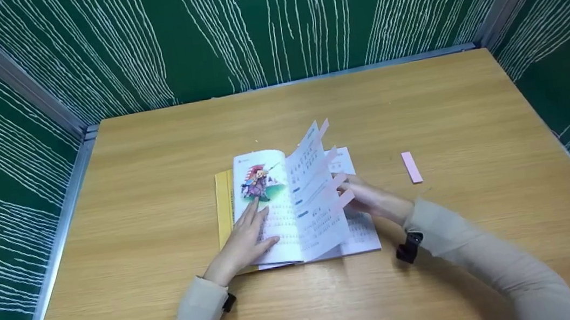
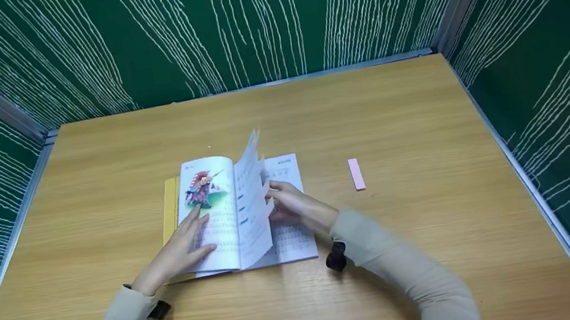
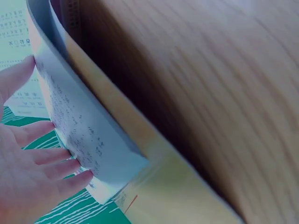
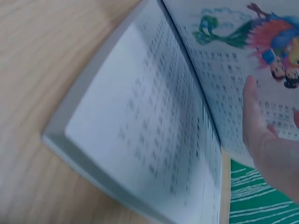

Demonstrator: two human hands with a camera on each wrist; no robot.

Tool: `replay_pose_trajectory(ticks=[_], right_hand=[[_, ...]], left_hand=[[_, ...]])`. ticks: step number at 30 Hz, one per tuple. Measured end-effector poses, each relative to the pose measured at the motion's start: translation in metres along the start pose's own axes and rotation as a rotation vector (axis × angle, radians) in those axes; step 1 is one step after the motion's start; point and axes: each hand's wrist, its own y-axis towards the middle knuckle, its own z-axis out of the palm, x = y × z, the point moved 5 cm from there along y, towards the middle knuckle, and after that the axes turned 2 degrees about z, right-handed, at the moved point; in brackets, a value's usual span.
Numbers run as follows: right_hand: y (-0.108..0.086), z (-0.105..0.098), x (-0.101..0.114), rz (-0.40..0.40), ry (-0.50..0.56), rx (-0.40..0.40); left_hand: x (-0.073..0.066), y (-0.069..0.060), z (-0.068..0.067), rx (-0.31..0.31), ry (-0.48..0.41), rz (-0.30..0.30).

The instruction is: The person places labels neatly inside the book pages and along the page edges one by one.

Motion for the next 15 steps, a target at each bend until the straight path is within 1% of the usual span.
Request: replay_pose_trajectory(ticks=[4,9,12,15], right_hand=[[0.005,0.008,-0.004,-0.008,0.003,-0.025],[0.009,0.019,-0.009,-0.044,-0.020,-0.012],[0.010,0.024,-0.010,-0.083,-0.084,0.007],[0.011,0.030,-0.011,-0.111,-0.166,0.010]], left_hand=[[-0.002,-0.004,-0.007,-0.071,-0.004,0.016],[-0.006,-0.010,-0.019,-0.211,0.026,0.068],[-0.008,-0.014,-0.026,-0.305,0.043,0.101],[-0.008,-0.017,-0.032,-0.393,0.032,0.116]])
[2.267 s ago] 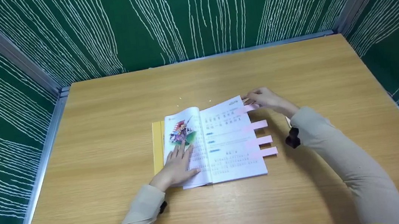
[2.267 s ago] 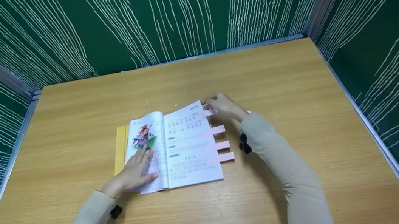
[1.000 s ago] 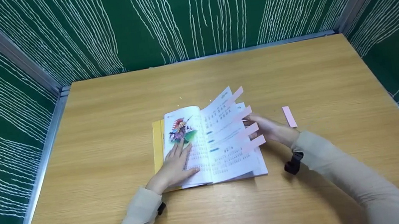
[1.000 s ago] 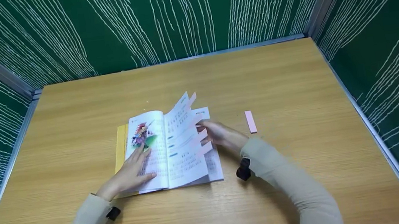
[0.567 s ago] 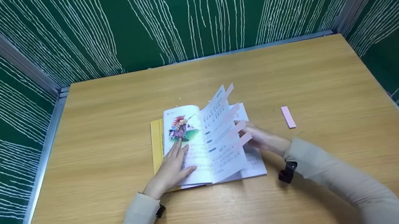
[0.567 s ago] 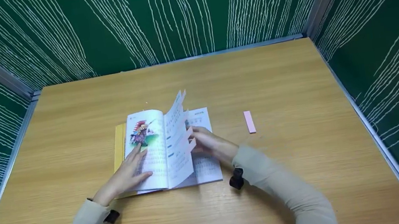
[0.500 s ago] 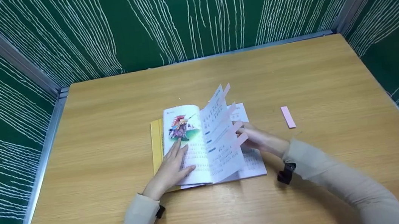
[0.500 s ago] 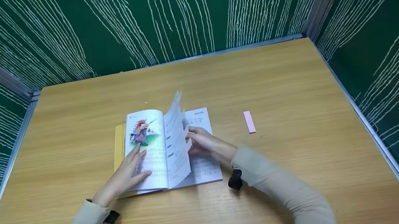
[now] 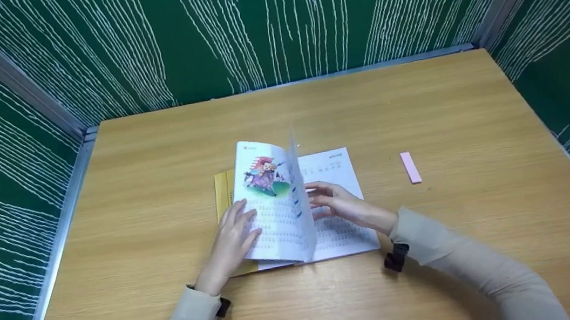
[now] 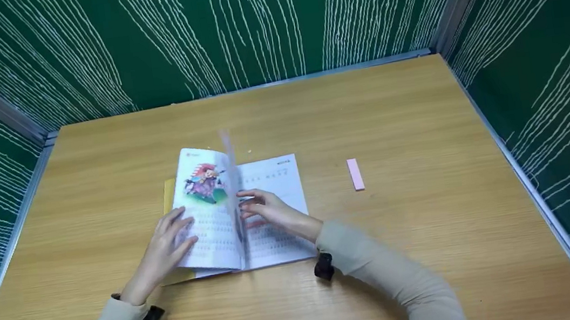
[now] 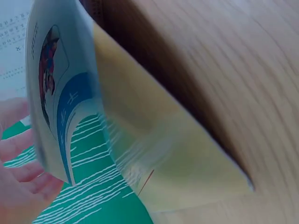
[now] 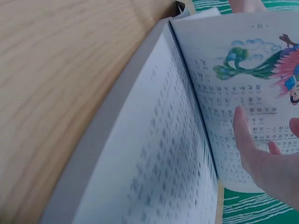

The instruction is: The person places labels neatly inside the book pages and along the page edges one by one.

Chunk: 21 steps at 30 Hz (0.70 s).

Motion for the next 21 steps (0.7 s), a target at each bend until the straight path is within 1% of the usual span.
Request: replay_pose_trajectory(ticks=[3,6,11,13,16,18,21], right_hand=[[0.000,0.006,0.001,-0.018,-0.072,0.000],[0.000,0.011,0.003,-0.044,-0.157,0.008],[-0.002,0.016,0.005,-0.118,-0.320,0.035],[-0.002,0.018,0.005,-0.162,-0.376,0.045],[-0.003,0.021,0.004,-0.218,-0.441,0.055],[-0.003,0.024,0.004,-0.249,-0.482,0.062],[-0.003,0.027,0.003,-0.275,-0.558,0.063]], left_hand=[[0.000,-0.001,-0.006,-0.069,-0.036,0.005],[0.001,-0.002,-0.011,-0.120,-0.088,-0.008],[0.004,-0.004,-0.016,-0.175,-0.185,-0.064],[0.005,-0.005,-0.017,-0.187,-0.225,-0.090],[0.007,-0.006,-0.019,-0.205,-0.308,-0.147],[0.010,-0.007,-0.019,-0.215,-0.372,-0.197],[0.016,-0.009,-0.018,-0.226,-0.470,-0.305]])
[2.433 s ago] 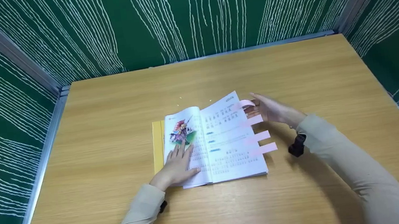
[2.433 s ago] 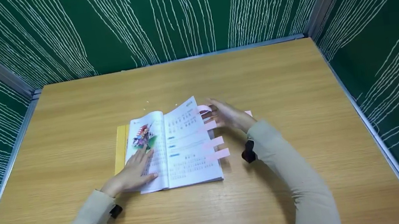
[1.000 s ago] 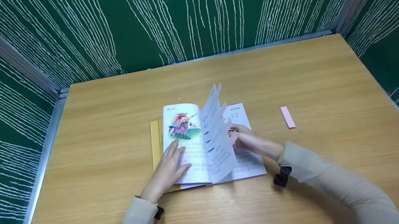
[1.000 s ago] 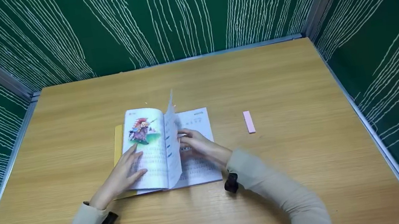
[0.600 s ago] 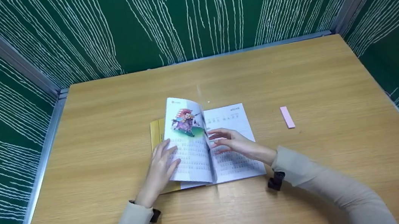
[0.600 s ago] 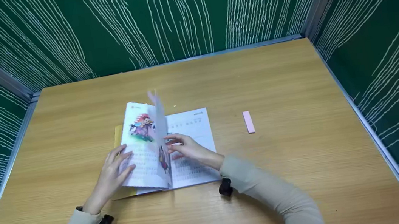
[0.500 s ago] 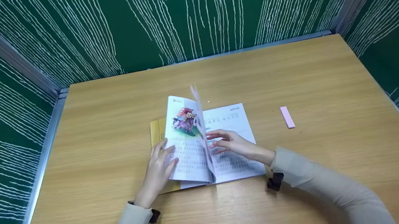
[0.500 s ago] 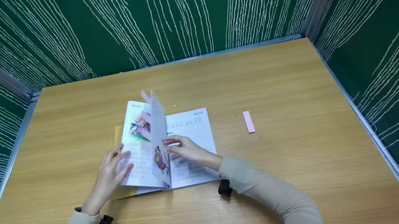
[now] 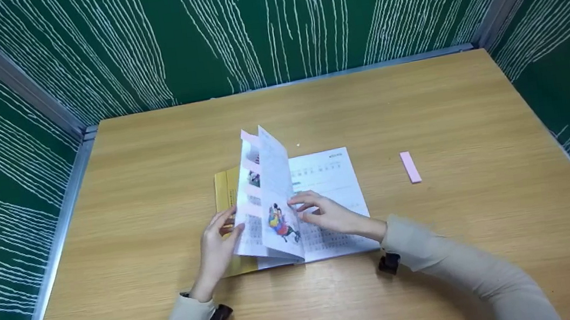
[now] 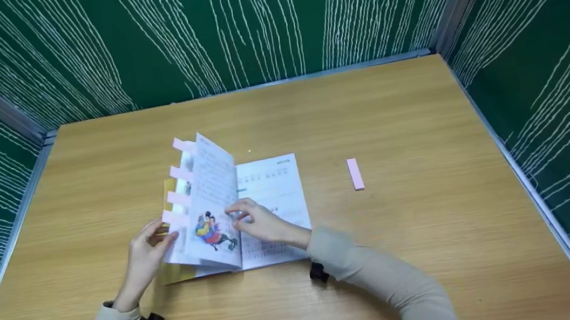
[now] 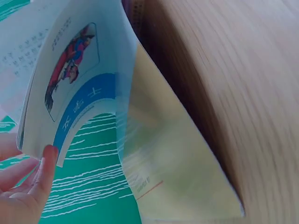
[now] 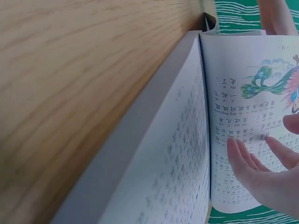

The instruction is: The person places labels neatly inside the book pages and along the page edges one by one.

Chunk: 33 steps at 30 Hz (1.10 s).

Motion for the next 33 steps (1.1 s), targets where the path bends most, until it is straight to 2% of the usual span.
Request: replay_pose_trajectory(ticks=[6,9,15,22,23,25,28,29,30,32,33], right_hand=[[-0.001,0.004,0.002,-0.054,-0.158,0.001],[-0.003,0.006,0.003,-0.068,-0.223,0.009],[-0.003,0.011,0.002,-0.042,-0.331,0.039],[-0.003,0.016,0.001,-0.011,-0.426,0.061],[-0.003,0.017,0.001,-0.010,-0.433,0.065],[-0.003,0.017,0.002,-0.005,-0.436,0.069],[-0.003,0.019,0.001,-0.009,-0.453,0.075],[-0.003,0.020,0.001,-0.007,-0.460,0.079],[-0.003,0.020,0.001,-0.005,-0.464,0.082],[-0.003,0.021,0.000,-0.017,-0.476,0.086],[-0.004,0.022,0.000,-0.023,-0.483,0.089]], left_hand=[[0.011,-0.003,-0.002,-0.015,-0.184,-0.250],[0.014,-0.005,-0.003,-0.013,-0.236,-0.321],[0.017,-0.010,-0.005,-0.024,-0.308,-0.419],[0.022,-0.014,-0.010,-0.037,-0.356,-0.473],[0.032,-0.014,-0.010,-0.035,-0.374,-0.462],[0.041,-0.016,-0.012,-0.049,-0.400,-0.465],[0.073,-0.017,-0.013,-0.062,-0.436,-0.437],[0.087,-0.017,-0.014,-0.056,-0.461,-0.408],[0.078,-0.016,-0.018,-0.055,-0.490,-0.397],[0.089,-0.016,-0.022,-0.060,-0.507,-0.371],[0.086,-0.016,-0.025,-0.075,-0.505,-0.364]])
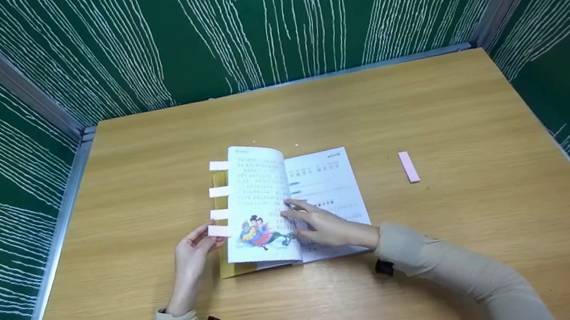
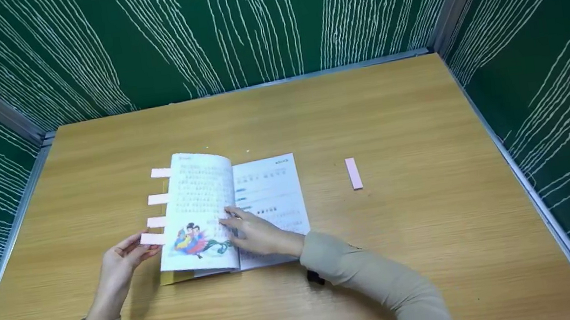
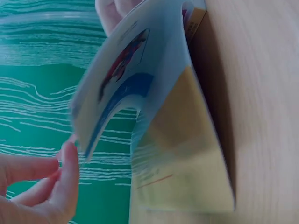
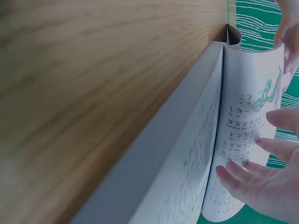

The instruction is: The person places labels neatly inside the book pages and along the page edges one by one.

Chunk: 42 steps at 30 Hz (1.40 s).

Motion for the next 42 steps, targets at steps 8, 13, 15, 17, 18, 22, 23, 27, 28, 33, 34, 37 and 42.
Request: replay_pose_trajectory(ticks=[8,13,15,17,18,22,23,27,28,33,34,37,42], right_hand=[[-0.002,0.006,0.002,-0.052,-0.041,0.042],[-0.001,0.008,0.002,-0.051,-0.061,0.086],[-0.001,0.009,0.002,-0.049,-0.064,0.097],[-0.001,0.009,0.002,-0.046,-0.057,0.109],[-0.001,0.009,0.002,-0.044,-0.051,0.114],[0.000,0.009,0.001,-0.052,-0.032,0.124],[0.000,0.009,0.001,-0.055,-0.030,0.125],[0.000,0.009,0.002,-0.065,-0.027,0.130],[0.000,0.009,0.002,-0.065,-0.026,0.133],[0.000,0.007,0.004,-0.073,-0.015,0.145],[0.000,0.007,0.004,-0.071,-0.013,0.147],[-0.001,0.007,0.003,-0.071,-0.013,0.149],[-0.001,0.007,0.002,-0.081,-0.008,0.157]], left_hand=[[-0.077,-0.028,0.023,-0.221,0.455,0.177],[-0.086,-0.030,0.045,-0.147,0.568,0.272],[-0.087,-0.029,0.056,-0.088,0.623,0.319],[-0.087,-0.029,0.066,-0.023,0.684,0.365],[-0.086,-0.028,0.071,0.013,0.722,0.388],[-0.079,-0.024,0.089,0.179,0.879,0.436],[-0.076,-0.022,0.093,0.227,0.914,0.434],[-0.065,-0.019,0.105,0.409,1.024,0.410],[-0.062,-0.018,0.107,0.448,1.047,0.403],[-0.050,-0.014,0.115,0.601,1.135,0.380],[-0.048,-0.013,0.116,0.623,1.145,0.376],[-0.042,-0.010,0.118,0.675,1.161,0.342],[-0.033,-0.005,0.119,0.733,1.168,0.274]])
